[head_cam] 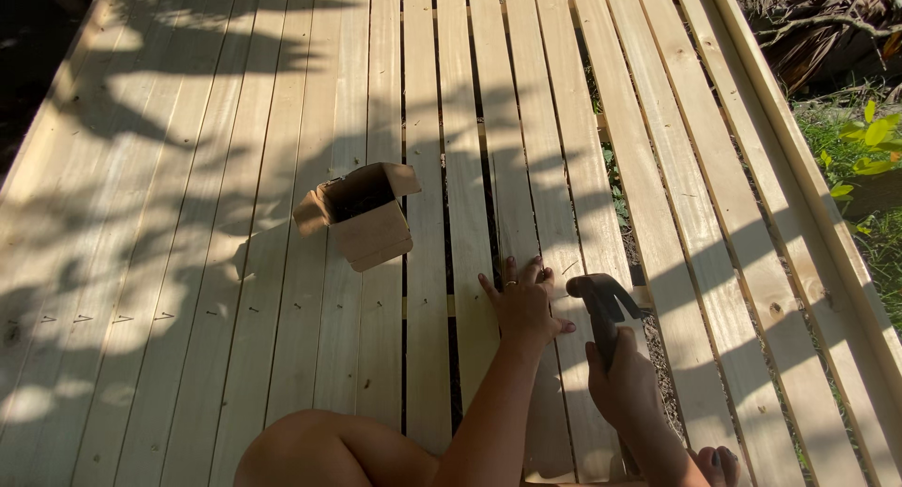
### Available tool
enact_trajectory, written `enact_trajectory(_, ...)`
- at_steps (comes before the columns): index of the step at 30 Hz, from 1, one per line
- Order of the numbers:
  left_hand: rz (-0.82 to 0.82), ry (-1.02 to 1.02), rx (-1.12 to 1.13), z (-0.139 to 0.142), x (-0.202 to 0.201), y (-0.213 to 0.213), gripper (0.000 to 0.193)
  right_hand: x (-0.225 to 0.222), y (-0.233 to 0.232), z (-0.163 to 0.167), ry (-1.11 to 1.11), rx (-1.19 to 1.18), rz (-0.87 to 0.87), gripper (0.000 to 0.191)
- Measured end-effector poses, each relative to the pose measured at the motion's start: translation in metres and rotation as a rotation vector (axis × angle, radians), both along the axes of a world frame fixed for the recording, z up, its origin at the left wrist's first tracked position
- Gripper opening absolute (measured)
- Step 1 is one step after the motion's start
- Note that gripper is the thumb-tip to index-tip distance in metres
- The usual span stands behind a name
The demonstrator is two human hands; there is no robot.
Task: The person sits on a slatted wooden bench frame outdoors and hammers nails into the slats, taking nails one at a time from an open cardboard box of common nails placed on the frame. They reposition along the frame and hammer nails at different spots across the slats.
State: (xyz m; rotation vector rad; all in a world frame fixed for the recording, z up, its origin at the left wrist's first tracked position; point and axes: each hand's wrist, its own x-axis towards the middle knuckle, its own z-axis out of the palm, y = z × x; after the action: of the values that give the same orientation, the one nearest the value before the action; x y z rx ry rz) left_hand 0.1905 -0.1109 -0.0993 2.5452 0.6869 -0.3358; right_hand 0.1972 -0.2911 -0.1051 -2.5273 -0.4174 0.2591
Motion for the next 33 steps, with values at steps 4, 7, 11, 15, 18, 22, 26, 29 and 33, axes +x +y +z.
enact_trajectory(4,0.007,-0.143,-0.09,0.002,-0.002,0.012,0.095,0.01,0.016,0.016,-0.054,0.063,-0.034,0.033)
enact_trajectory(7,0.2,-0.491,-0.13,0.004,-0.018,0.041,0.048,0.01,0.039,0.049,-0.049,0.164,-0.078,0.034)
enact_trajectory(11,0.428,-0.916,0.094,0.022,-0.034,0.14,0.015,0.001,0.111,0.104,0.207,0.316,-0.086,0.033)
enact_trajectory(15,0.497,-0.72,0.178,0.045,-0.04,0.25,0.011,-0.006,0.187,0.139,0.449,0.588,0.002,0.03)
enact_trajectory(18,0.281,-0.429,0.185,0.051,-0.04,0.293,0.021,-0.009,0.22,0.145,0.489,0.571,0.076,0.03)
enact_trajectory(22,0.051,0.179,0.223,0.054,-0.003,0.324,0.027,-0.005,0.228,0.132,0.56,0.555,0.119,0.03)
enact_trajectory(26,-0.131,0.303,0.352,0.04,0.019,0.323,0.024,-0.003,0.204,0.103,0.611,0.521,0.047,0.029)
enact_trajectory(29,-0.222,0.358,0.42,0.03,0.021,0.321,0.025,-0.005,0.182,0.081,0.667,0.522,-0.025,0.029)
enact_trajectory(33,-0.25,0.342,0.454,0.024,0.017,0.329,0.024,-0.004,0.155,0.066,0.668,0.589,-0.06,0.026)
